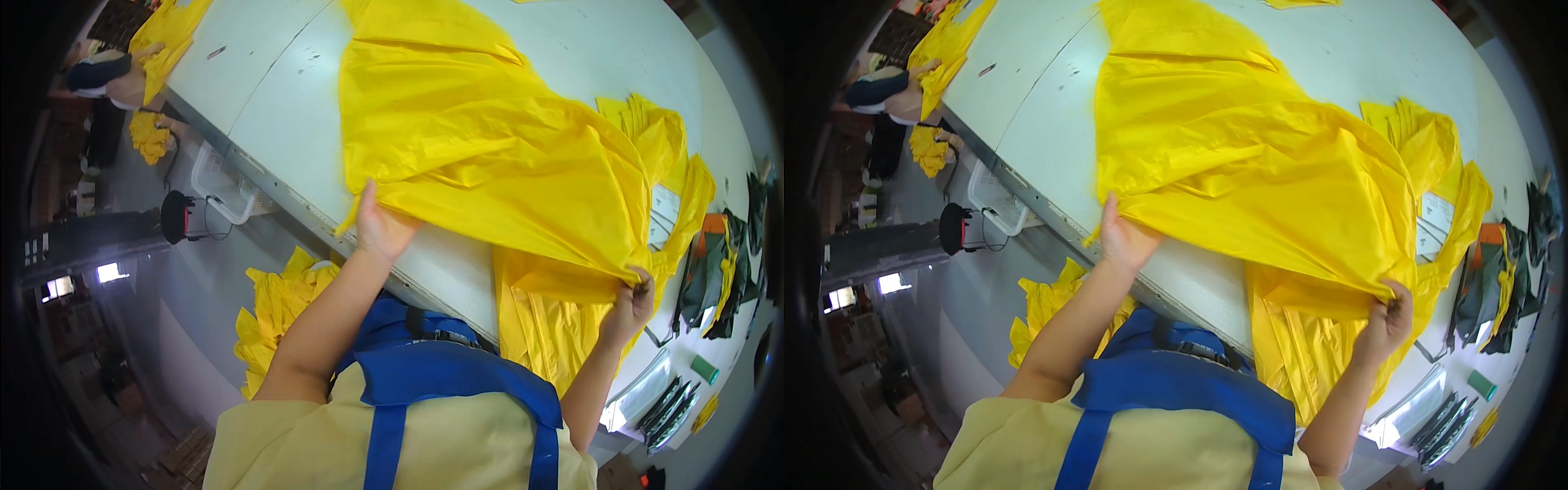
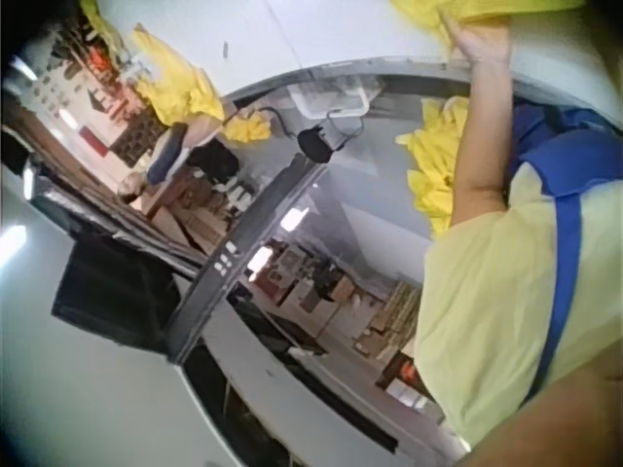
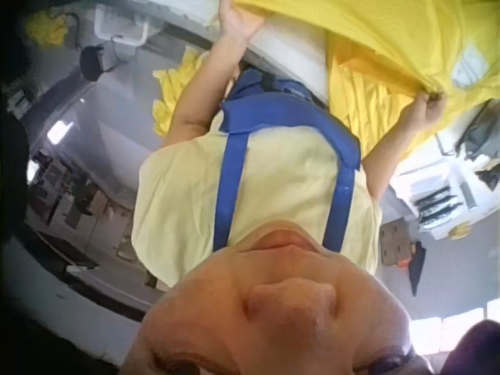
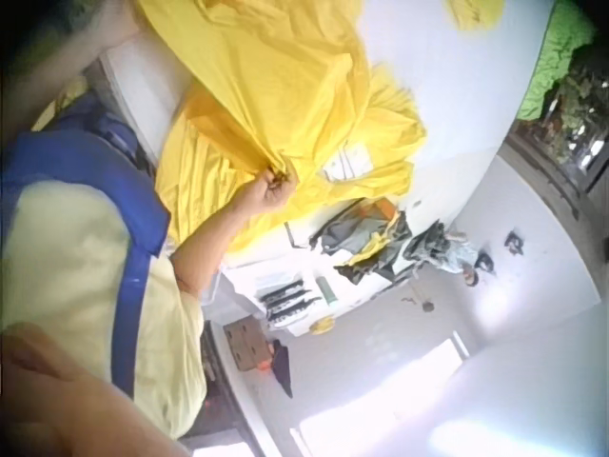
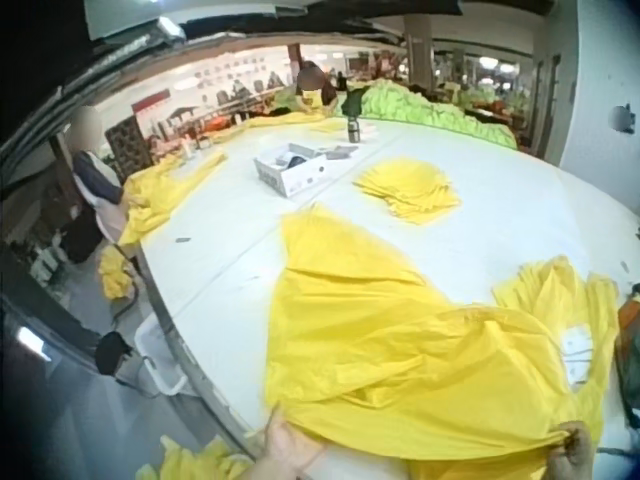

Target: The person folds a yellow raincoat on a white table, aligning edges and smoothing the fabric. They use scissors to trim loose threads and continue folding the garment into a compact shape.

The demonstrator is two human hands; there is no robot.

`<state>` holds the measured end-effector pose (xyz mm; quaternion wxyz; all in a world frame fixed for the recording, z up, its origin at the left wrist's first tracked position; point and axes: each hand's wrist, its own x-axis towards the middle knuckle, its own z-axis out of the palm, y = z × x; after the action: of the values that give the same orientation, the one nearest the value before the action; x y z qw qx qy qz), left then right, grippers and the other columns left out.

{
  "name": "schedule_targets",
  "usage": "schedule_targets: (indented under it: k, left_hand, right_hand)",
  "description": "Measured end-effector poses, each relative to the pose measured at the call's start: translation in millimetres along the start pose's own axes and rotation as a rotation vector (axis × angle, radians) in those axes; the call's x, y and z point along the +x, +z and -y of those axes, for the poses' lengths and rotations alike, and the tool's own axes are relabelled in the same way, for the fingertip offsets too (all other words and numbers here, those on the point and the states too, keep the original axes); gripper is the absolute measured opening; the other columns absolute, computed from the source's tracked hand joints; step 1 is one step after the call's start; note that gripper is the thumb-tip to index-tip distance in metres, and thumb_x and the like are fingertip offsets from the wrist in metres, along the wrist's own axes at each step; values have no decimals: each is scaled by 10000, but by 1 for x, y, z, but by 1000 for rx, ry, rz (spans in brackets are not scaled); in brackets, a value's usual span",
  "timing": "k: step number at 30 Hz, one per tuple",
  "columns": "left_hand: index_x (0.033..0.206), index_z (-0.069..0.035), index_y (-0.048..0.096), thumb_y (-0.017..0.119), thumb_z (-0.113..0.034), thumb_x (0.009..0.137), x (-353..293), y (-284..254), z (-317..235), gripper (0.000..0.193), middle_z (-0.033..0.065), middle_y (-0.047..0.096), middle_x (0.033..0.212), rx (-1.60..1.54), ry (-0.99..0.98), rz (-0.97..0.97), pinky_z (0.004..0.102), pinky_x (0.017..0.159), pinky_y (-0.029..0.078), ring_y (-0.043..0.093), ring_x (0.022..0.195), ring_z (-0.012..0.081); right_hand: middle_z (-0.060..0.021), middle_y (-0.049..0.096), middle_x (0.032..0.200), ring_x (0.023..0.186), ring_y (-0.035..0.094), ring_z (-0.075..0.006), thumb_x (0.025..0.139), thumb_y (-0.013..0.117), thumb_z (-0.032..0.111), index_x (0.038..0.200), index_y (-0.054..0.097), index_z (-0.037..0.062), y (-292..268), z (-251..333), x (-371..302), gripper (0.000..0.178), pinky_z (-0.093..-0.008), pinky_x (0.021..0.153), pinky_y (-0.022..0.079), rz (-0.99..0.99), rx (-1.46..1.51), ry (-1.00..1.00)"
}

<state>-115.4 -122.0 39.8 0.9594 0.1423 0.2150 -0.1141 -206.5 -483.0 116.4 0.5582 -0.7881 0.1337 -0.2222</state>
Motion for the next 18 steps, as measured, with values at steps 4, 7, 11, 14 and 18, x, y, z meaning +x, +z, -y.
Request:
schedule_targets:
  k: [4,7,11,14,18]
  left_hand:
    - [1403,-117,345,503,-307,914,13,-19,-36,547,116,404,1418,10,87,-53,473,1073,298,364,1309,305]
    - [1420,-81,295,481,48,848,10,-1,-41,615,114,418,1390,237,100,-156,401,1040,375,424,1269,270]
    - [1429,-77,238,459,166,752,-25,50,-27,753,95,518,1263,618,337,30,336,989,415,527,1150,240]
    - [1370,-86,355,482,141,763,-54,83,-25,661,90,575,1184,885,279,252,312,955,435,572,1085,214]
    - [1122,-118,567,558,25,782,-63,95,-3,368,59,627,1071,1477,403,625,326,847,452,625,972,204]
  right_hand:
    - [-69,568,1063,872,522,-103,811,433,-65,1131,542,-37,-30,-30,-8,339,-190,823,404,-169,91,113]
    - [-90,556,1202,989,553,-137,809,431,-50,1233,498,-45,-37,-38,-6,430,-236,892,418,-265,193,244]
    - [-83,581,1187,1049,574,-180,777,407,-65,1274,495,0,-78,-52,-1,508,-280,924,423,37,-266,431]
    - [-112,607,1133,1044,576,-207,793,392,-59,1234,529,-14,-73,-13,0,463,-288,917,422,125,-890,225]
    - [-111,612,1138,635,496,-46,858,537,75,1249,497,-41,26,76,-11,409,-157,590,398,206,-110,133]
